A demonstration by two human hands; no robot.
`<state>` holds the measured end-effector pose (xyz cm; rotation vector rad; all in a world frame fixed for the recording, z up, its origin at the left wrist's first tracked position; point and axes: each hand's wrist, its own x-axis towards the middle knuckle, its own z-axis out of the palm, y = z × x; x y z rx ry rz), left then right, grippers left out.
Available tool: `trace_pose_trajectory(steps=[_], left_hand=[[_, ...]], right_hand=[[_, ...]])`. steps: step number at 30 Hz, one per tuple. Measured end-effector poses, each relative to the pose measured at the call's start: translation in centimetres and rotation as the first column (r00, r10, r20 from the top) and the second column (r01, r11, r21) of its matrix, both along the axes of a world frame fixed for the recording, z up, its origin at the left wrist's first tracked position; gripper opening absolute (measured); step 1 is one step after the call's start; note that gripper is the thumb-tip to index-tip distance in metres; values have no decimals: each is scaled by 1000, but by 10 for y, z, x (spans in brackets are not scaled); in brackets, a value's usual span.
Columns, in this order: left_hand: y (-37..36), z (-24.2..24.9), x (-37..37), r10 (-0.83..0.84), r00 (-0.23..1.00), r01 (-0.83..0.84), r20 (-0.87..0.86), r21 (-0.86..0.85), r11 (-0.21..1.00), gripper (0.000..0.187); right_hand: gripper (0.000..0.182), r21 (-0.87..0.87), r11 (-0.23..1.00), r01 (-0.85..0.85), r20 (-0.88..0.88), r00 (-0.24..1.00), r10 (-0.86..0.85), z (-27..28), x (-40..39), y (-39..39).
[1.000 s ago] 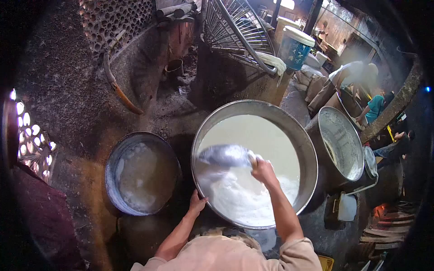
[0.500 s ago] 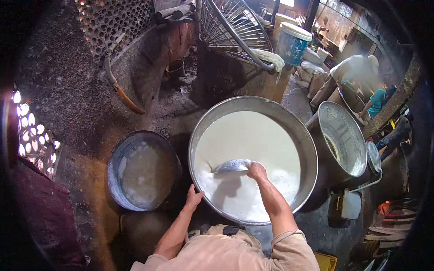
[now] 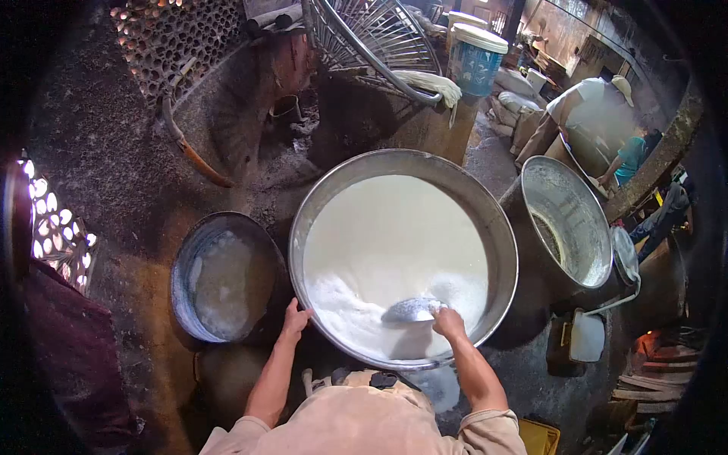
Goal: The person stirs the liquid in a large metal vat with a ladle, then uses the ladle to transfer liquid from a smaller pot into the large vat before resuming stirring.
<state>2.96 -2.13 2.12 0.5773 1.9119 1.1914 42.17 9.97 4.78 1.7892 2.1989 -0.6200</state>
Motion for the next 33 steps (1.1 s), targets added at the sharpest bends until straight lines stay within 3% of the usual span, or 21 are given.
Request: trace_pose_trajectory(steps=[1, 3, 4, 6, 8, 10, 13, 16, 17, 19, 21, 23, 25, 26, 28, 33], left_hand=[[0, -6, -2, -12, 1000, 12, 20, 4, 1000, 41], [0, -13, -3, -25, 999, 25, 40, 5, 1000, 41], [0, -15, -3, -10, 1000, 10, 16, 8, 1000, 41], [1, -19, -3, 6, 1000, -6, 6, 36, 999, 45], [0, -7, 2, 25, 1000, -25, -15, 0, 1000, 45], [1, -3, 5, 50, 999, -50, 4, -4, 999, 46], [0, 3, 8, 41, 999, -41, 0, -2, 999, 51], [1, -21, 0, 42, 999, -42, -24, 2, 999, 58], [2, -18, 2, 40, 999, -40, -26, 2, 999, 58], [4, -8, 4, 56, 996, -61, -69, -76, 995, 62], [4, 7, 8, 46, 998, -49, -48, -75, 996, 61], [2, 2, 6, 37, 999, -39, -28, -73, 997, 61], [2, -15, -1, 18, 996, -23, -84, -59, 998, 54], [2, -16, -3, 15, 996, -20, -85, -58, 998, 54], [2, -16, -2, 15, 997, -12, 76, -40, 999, 48], [1, -25, -8, -38, 998, 35, 54, 49, 998, 59]], right_hand=[[29, -1, 1000, 1, -2, 1000, -1, -2, 16, -3], [34, 47, 981, -188, 31, 982, 187, -5, 46, -8], [34, 7, 995, -99, 0, 995, 99, 13, 53, -13], [33, 21, 997, -79, -6, 997, 79, 44, 72, -22], [32, 34, 997, -62, -14, 998, 62, 58, 95, -22], [28, 58, 996, 70, -21, 997, -69, 65, 117, -20], [25, 88, 989, 117, -112, 988, -107, 117, 128, -12], [30, 66, 980, 187, -155, 972, -175, 193, 117, 2], [35, -72, 937, 341, -237, 907, -348, 220, 101, 9], [37, 266, 913, 309, -394, 899, -190, 149, 128, 46], [35, 337, 837, 431, -336, 886, -321, 102, 119, 77], [32, 405, 811, 422, -274, 902, -333, 26, 124, 127], [30, 325, 840, 434, -297, 890, -345, 51, 89, 124], [28, 250, 859, 446, -252, 887, -388, 35, 86, 132], [23, 100, 878, 468, -356, 841, -408, 28, 76, 123], [19, -4, 905, 425, -375, 838, -396, -11, 54, 97]])
